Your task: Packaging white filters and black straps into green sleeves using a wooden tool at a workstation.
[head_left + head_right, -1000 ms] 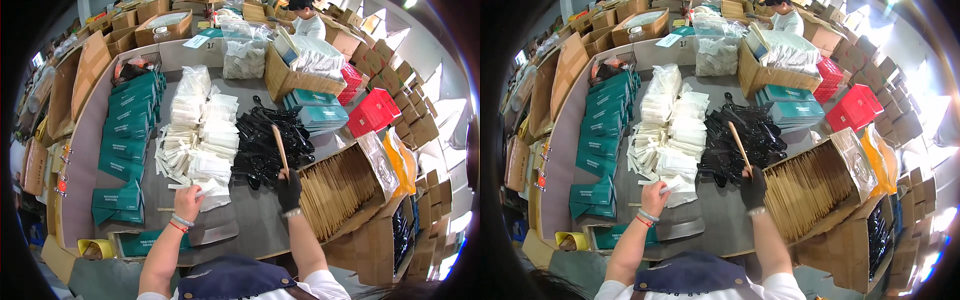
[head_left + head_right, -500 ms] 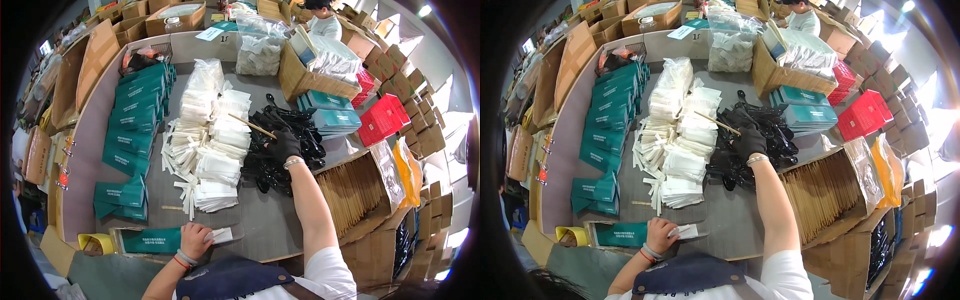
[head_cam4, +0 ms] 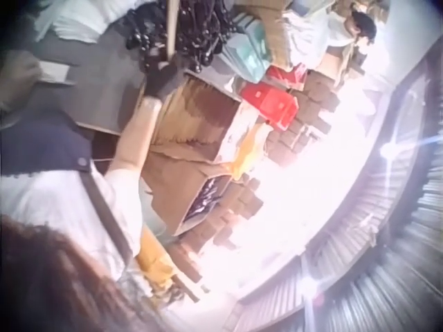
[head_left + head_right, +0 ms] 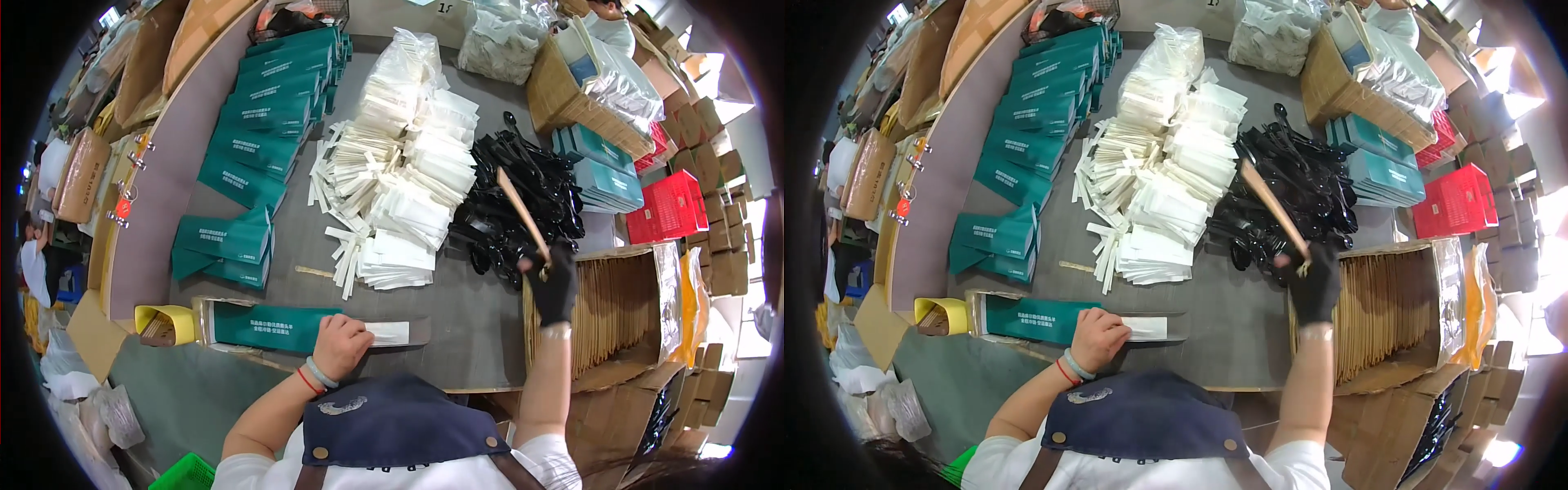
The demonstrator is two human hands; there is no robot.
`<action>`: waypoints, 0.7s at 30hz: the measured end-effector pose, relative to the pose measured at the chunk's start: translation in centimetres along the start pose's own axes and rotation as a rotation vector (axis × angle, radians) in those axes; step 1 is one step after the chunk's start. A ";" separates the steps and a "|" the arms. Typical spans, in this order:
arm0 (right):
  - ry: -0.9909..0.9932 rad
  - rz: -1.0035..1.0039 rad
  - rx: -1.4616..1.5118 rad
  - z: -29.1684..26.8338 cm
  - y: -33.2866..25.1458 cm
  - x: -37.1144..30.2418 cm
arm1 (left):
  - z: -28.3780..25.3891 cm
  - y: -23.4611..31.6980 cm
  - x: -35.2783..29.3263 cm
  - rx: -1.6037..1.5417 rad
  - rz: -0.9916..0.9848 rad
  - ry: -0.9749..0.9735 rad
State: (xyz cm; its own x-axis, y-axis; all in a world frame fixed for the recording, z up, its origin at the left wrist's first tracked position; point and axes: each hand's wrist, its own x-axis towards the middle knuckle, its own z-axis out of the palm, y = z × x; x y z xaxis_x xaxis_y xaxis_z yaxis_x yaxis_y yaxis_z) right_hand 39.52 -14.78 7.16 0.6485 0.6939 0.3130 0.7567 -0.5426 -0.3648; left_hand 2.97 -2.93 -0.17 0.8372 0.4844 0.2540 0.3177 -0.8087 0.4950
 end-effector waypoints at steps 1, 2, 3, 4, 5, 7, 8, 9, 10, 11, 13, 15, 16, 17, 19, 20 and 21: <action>-0.011 0.063 0.319 0.7 -0.6 -2.8 | -0.1 0.4 -0.1 0.035 0.020 0.001; -0.133 0.142 0.339 0.5 -2.5 -5.0 | -0.4 0.7 -0.5 0.072 0.036 0.001; -0.222 0.139 0.421 1.7 -2.3 -7.4 | -0.6 1.0 -0.7 0.071 0.038 0.004; -0.313 0.006 0.286 1.6 -4.1 -8.6 | -0.9 1.2 -1.2 0.115 0.041 -0.031; -0.440 0.035 0.372 1.8 -5.5 -9.6 | -1.0 1.5 -1.5 0.155 0.051 -0.065; -0.487 -0.012 0.389 4.2 -5.6 -11.9 | -1.1 1.5 -2.1 0.181 0.060 -0.064; -0.509 -0.031 0.354 5.2 -6.1 -12.5 | -1.0 1.3 -2.3 0.207 0.067 -0.068; -0.530 -0.051 0.318 5.9 -6.6 -12.9 | -1.0 1.2 -2.6 0.215 0.061 -0.062; -0.532 -0.064 0.322 6.1 -7.2 -12.9 | -1.1 1.1 -2.8 0.218 0.050 -0.078; -0.534 -0.075 0.338 6.3 -7.9 -12.8 | -1.2 1.0 -2.9 0.220 0.040 -0.094; -0.538 -0.095 0.357 6.4 -8.2 -12.6 | -1.7 0.8 -3.1 0.219 0.021 -0.088; -0.568 -0.168 0.325 6.2 -7.6 -12.1 | -2.3 0.6 -3.4 0.217 0.005 -0.084; -0.565 -0.175 0.326 6.3 -7.4 -12.0 | -2.5 0.4 -3.5 0.226 0.011 -0.093; -0.601 -0.175 0.327 6.4 -7.3 -12.0 | -2.7 0.2 -3.6 0.234 0.017 -0.102; -0.630 -0.185 0.329 6.6 -7.4 -12.0 | -2.6 0.1 -3.8 0.239 0.023 -0.098; -0.595 -0.197 0.330 6.7 -7.8 -12.0 | -2.5 0.0 -3.8 0.241 0.029 -0.100; -0.560 -0.208 0.330 6.8 -8.0 -12.1 | -2.5 0.0 -3.8 0.247 0.030 -0.091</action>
State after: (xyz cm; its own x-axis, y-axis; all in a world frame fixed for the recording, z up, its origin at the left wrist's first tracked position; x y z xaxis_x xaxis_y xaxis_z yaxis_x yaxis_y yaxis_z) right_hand 25.06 -15.59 0.39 0.2846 0.9566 -0.0631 0.7381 -0.2606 -0.6224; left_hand -1.31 -3.99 0.95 0.8808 0.4363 0.1839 0.3822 -0.8845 0.2675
